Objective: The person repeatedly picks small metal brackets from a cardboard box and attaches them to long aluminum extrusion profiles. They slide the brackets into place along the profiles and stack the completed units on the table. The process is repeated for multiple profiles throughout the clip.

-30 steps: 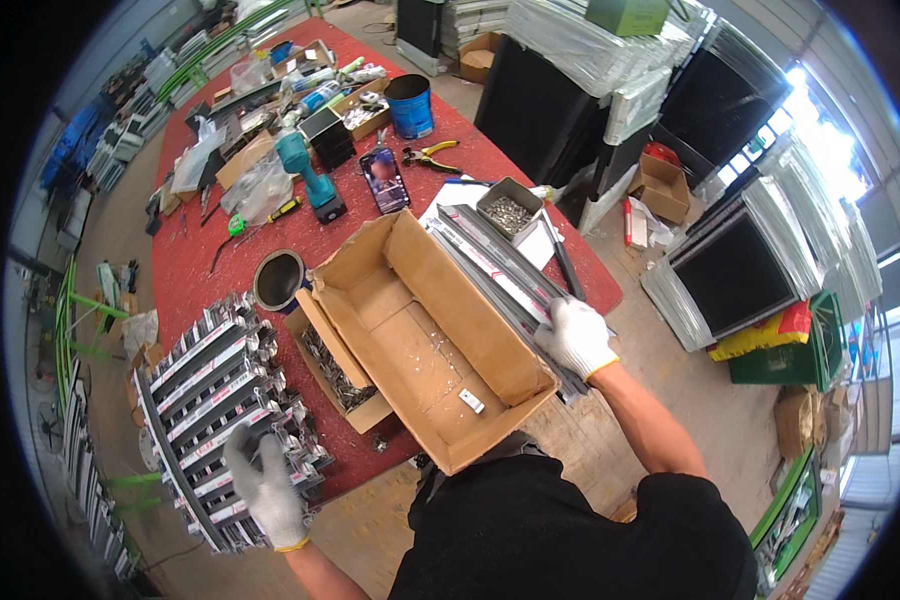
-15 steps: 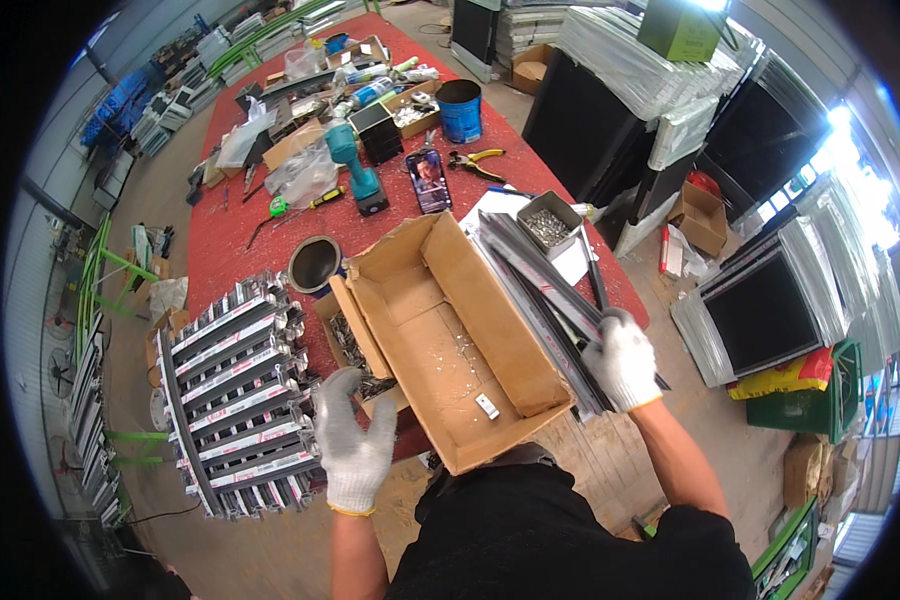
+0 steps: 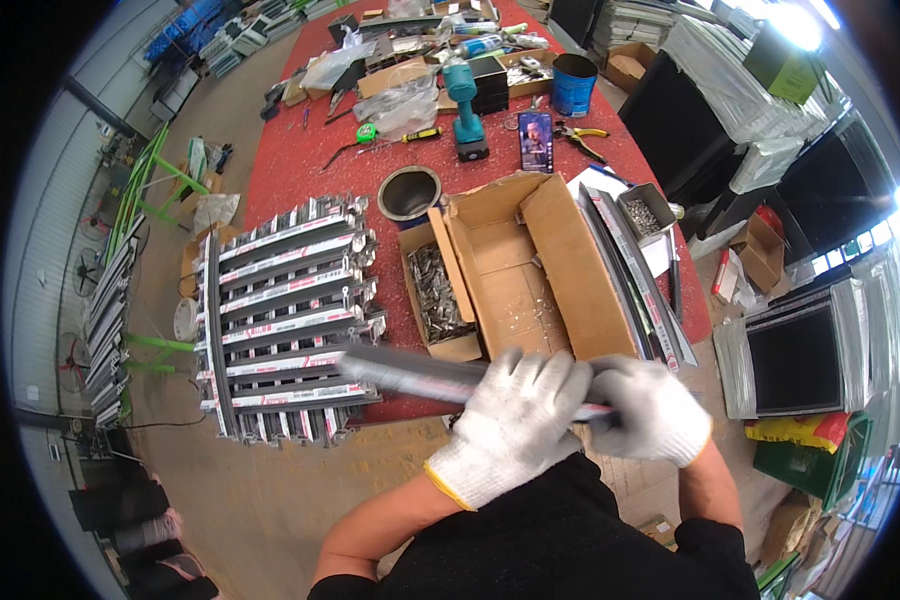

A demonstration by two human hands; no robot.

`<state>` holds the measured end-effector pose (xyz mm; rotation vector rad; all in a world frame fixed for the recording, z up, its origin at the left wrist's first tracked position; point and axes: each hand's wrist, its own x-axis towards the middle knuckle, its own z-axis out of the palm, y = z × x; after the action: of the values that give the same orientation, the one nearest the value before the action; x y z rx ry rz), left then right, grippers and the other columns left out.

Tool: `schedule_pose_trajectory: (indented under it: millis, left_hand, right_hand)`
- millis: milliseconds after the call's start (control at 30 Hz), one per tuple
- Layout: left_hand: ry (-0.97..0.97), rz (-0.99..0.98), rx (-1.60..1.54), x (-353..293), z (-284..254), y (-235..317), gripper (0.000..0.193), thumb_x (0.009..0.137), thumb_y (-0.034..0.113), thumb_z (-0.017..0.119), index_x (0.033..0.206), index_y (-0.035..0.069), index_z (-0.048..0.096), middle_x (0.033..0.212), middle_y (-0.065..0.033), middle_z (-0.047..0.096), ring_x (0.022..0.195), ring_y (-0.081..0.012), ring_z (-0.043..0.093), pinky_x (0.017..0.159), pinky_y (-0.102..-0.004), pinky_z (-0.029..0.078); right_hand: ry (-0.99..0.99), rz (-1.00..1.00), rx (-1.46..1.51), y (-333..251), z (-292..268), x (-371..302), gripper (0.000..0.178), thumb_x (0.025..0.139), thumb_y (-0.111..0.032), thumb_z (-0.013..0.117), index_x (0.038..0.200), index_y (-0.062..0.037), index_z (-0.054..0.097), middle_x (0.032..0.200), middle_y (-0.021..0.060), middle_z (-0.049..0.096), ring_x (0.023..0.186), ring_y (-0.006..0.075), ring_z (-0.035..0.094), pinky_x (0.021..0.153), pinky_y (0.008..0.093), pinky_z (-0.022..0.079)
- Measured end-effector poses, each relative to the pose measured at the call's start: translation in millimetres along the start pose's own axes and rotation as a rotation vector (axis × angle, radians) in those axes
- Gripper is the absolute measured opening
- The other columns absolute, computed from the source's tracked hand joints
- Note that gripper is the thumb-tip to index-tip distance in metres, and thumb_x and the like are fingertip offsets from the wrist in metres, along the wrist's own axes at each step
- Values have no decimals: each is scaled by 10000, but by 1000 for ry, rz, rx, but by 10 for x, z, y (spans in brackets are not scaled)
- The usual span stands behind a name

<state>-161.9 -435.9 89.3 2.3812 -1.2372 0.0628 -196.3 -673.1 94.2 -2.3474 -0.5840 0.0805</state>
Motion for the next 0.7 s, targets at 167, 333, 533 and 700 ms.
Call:
schedule_pose_trajectory:
  millis: [167,333,533,700]
  left_hand:
    - [-156,-326,-24,-647,-149,-172,642,818,445,947,1282,72,708,952,-93,703,912,-297,729,813,-452,542]
    - [-78,-881,-312,-1366,-307,-382,559,916,395,881,1327,42,742,1142,-229,786,1095,-449,763,982,-520,585]
    - [170,-1105,-540,-1883,-324,-592,565,985,286,758,1407,-81,677,1148,-269,788,1035,-342,773,954,-447,593]
    - [256,-1040,-621,-1889,-255,-642,544,1010,267,748,1411,-91,665,1104,-260,791,1006,-310,764,945,-438,592]
  right_hand:
    - [-112,-61,103,-150,222,396,470,873,-224,844,1271,2,738,1154,220,765,1054,448,761,942,502,626]
    - [396,248,-65,192,214,589,329,966,-80,759,1292,-34,772,1195,228,786,1045,400,797,895,472,644]
    - [229,562,-653,690,863,677,947,726,-318,994,1537,-50,585,1602,265,528,1459,476,533,1207,591,470]
    - [277,547,-1133,987,1275,851,568,962,-198,699,1518,-108,632,1669,259,455,1395,450,514,1145,579,464]
